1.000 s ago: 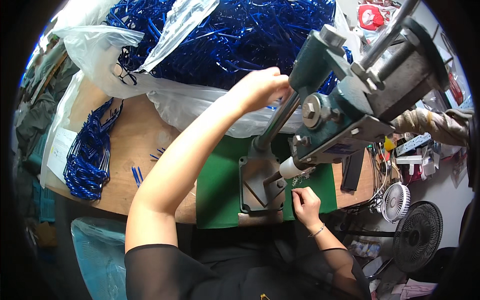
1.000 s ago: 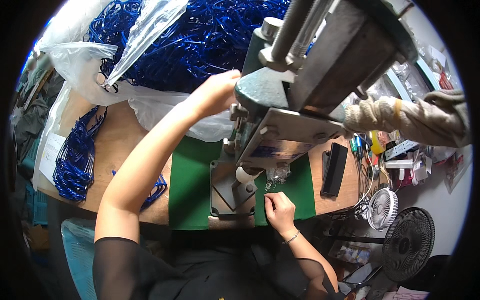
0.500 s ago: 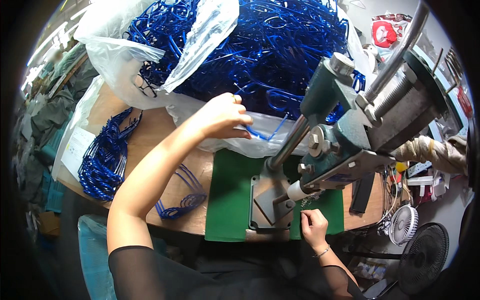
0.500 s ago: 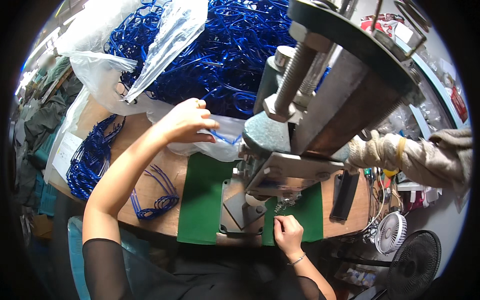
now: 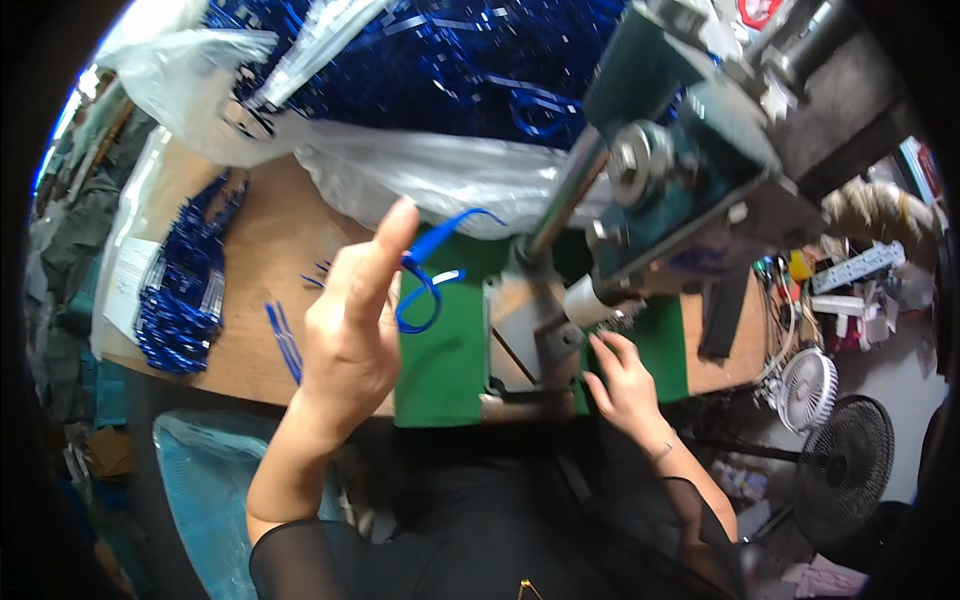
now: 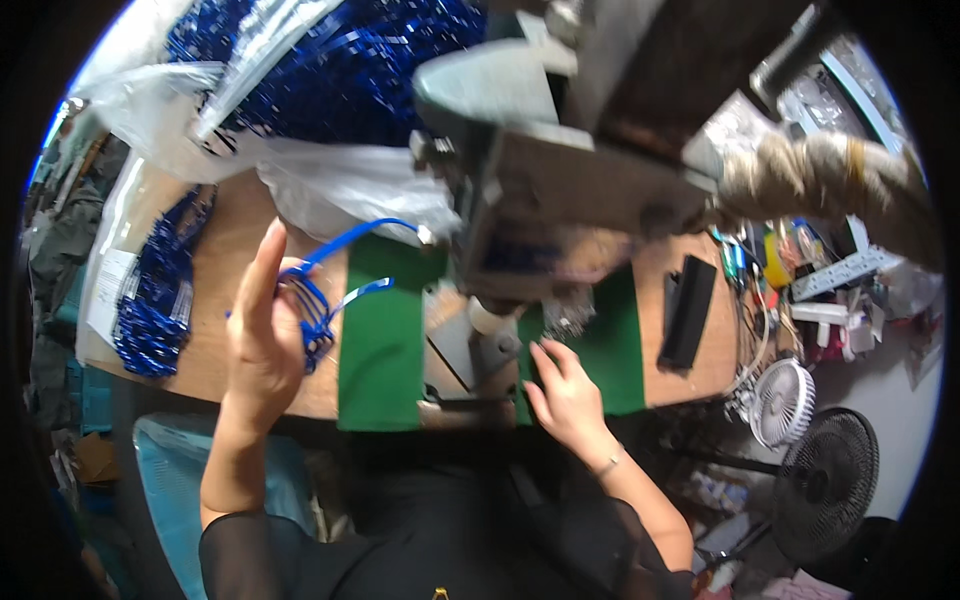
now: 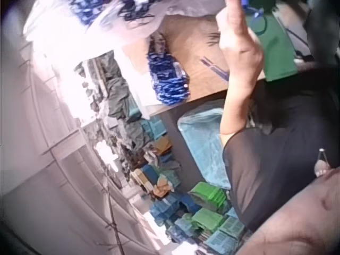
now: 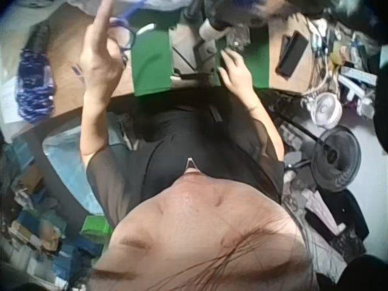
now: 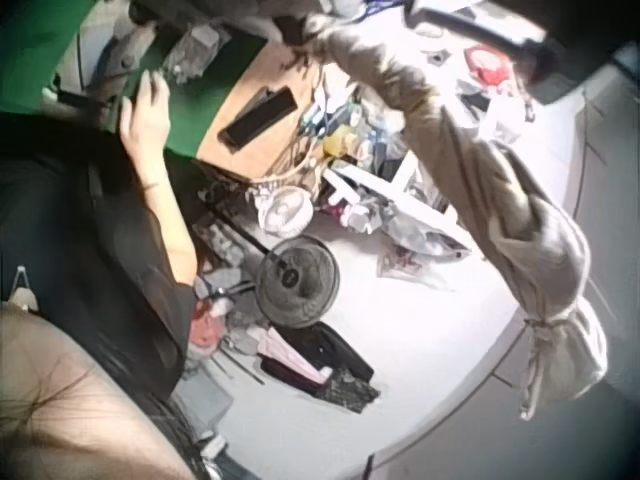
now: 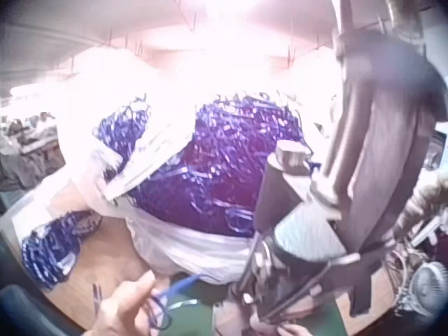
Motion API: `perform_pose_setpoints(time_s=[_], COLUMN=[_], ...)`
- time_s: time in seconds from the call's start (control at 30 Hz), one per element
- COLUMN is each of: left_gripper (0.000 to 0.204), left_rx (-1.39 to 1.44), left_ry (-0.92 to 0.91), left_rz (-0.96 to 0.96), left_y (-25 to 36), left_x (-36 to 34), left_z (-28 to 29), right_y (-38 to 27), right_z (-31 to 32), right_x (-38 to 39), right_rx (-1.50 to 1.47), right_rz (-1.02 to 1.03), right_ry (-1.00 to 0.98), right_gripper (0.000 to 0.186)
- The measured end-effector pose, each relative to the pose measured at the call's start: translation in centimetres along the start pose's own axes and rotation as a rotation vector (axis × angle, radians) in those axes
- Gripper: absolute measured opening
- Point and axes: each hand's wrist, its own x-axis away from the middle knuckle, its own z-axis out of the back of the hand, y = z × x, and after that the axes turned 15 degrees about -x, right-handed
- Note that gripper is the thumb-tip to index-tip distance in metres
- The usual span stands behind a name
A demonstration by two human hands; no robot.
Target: The person repeatedly positions blue plastic glasses frames against a rotating grinding wheel, then removes and inspects them. The process is repeated multiple times on the same frames.
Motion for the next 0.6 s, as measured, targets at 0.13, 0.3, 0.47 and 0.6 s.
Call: perform_pose_setpoints(time_s=[0.13, 0.3, 0.47, 0.6], left_gripper=[0.047, 0.022, 0.018, 0.018], left_rx=[-0.061, -0.505, -0.361, 0.071], left_ry=[-0.213, -0.249, -0.268, -0.029], left_rz=[0.105, 0.225, 0.229, 0.693], left_y=[1.6, -1.1, -2.3, -2.3], left_x=[1.3, 2.3, 2.8, 4.4], left_z=[2.6, 5.2, 5.0, 4.8], right_y=[-0.7, 0.0, 1.4, 2.5], right_z=[-1.0, 3.2, 1.7, -1.6], right_x=[0.1, 0.7, -0.2, 1.1], right_rx=[0.162, 0.076, -0.241, -0.281], right_rz=[0.015, 0.029, -0.194, -0.266], right_ry=[-0.067, 0.021, 0.2, 0.267], right_gripper=[0.041, 0.033, 0.01, 0.005])
